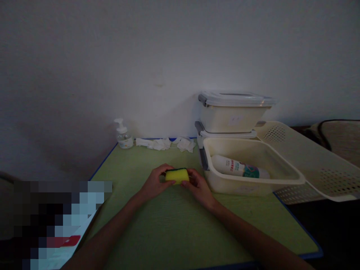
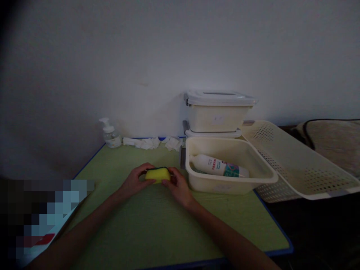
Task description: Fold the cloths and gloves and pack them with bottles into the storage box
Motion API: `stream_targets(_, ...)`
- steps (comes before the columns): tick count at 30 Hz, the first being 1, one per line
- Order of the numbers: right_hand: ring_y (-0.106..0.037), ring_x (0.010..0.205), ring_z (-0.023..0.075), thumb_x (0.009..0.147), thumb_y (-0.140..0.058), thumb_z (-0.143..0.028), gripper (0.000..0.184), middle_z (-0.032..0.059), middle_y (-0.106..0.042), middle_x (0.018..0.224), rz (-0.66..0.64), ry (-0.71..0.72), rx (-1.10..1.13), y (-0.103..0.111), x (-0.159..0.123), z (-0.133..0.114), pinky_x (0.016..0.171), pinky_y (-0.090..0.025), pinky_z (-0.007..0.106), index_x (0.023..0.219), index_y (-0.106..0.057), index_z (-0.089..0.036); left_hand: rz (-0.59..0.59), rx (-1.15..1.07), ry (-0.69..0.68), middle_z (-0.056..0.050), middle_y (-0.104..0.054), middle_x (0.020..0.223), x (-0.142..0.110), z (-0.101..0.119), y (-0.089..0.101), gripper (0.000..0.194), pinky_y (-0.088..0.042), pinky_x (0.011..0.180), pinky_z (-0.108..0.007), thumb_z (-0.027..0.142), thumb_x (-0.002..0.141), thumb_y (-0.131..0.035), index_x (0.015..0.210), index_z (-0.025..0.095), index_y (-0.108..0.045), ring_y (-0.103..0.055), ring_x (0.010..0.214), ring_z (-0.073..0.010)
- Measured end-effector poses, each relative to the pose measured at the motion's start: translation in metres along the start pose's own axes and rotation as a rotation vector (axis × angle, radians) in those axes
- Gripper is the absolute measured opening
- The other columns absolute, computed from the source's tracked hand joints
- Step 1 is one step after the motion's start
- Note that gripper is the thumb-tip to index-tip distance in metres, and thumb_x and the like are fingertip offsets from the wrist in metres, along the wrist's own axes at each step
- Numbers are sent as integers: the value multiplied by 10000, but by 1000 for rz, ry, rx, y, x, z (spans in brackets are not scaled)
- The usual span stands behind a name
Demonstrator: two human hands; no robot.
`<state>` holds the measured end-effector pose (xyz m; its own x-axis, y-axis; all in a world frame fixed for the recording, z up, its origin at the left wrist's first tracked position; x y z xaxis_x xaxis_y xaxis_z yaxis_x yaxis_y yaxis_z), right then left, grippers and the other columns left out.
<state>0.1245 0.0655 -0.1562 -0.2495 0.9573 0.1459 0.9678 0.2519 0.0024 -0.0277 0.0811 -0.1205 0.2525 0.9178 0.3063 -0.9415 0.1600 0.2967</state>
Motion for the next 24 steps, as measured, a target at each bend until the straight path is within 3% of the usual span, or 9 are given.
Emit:
stream_targets(4, -607, 823, 127, 719, -612, -212, 388, 41, -580, 1073, -6, -34, 26, 0, -1, 2, 784, -495, 318, 1064, -436, -228, 111, 4, 21, -37, -671, 843, 3, 5, 20, 312, -489, 728, -303, 263, 545, -735, 840, 193, -664, -613, 812, -200)
stream_targets(7, -592, 727, 99, 748, -564, -188, 325, 20, -588, 992, -21, -31, 27, -2, -3, 0, 725, -488, 290, 1034, -417, -226, 219, -34, 4, -35, -665, 861, 12, 18, 38, 359, -504, 750, -315, 301, 538, -753, 863, 187, -651, -615, 803, -192)
stream_targets(12, -552, 654, 84, 714, -526, -116, 316, -6, -561, 898, -74, -28, 22, -8, -6, -4, 630, -440, 244, 990, -413, -221, 188, -3, -158, -21, -652, 863, 43, 80, 35, 363, -510, 740, -274, 277, 538, -746, 874, 181, -646, -606, 788, -160)
stream_targets(14, -538, 639, 82, 710, -517, -103, 307, -15, -550, 867, -92, -25, 32, -10, -6, -4, 611, -422, 236, 974, -411, -220, 115, 22, -218, -7, -639, 830, 59, 111, 20, 336, -507, 722, -257, 259, 547, -720, 861, 172, -638, -594, 758, -146)
stream_targets(18, -517, 611, 75, 692, -505, -72, 299, -37, -530, 804, -98, -36, 33, -11, -6, -1, 589, -404, 224, 936, -412, -218, -86, 138, -303, 21, -595, 782, 88, 159, -28, 273, -499, 699, -258, 161, 561, -644, 833, 166, -620, -565, 719, -134)
stream_targets(21, -503, 602, 74, 683, -500, -62, 296, -43, -521, 784, -86, -51, 41, -11, -7, 0, 580, -401, 217, 919, -418, -220, -205, 261, -396, 19, -557, 781, 104, 176, -70, 271, -481, 792, -323, 58, 513, -626, 760, 168, -610, -558, 777, -168)
stream_targets(24, -493, 607, 76, 679, -492, -52, 306, -41, -522, 778, -94, -66, 54, -12, -9, 0, 575, -391, 212, 926, -426, -220, -314, 372, -495, 5, -539, 761, 119, 179, -111, 245, -460, 829, -357, 29, 519, -625, 718, 170, -602, -559, 804, -202)
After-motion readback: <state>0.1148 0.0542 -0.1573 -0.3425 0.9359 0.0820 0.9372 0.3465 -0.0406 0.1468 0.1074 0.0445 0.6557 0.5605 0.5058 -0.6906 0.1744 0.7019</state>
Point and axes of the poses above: each hand's wrist, its own x-axis towards the middle knuckle, its own y-axis out of the back of the hand, z = x × y, the point moved 6 cm from there along x, towards the middle knuckle
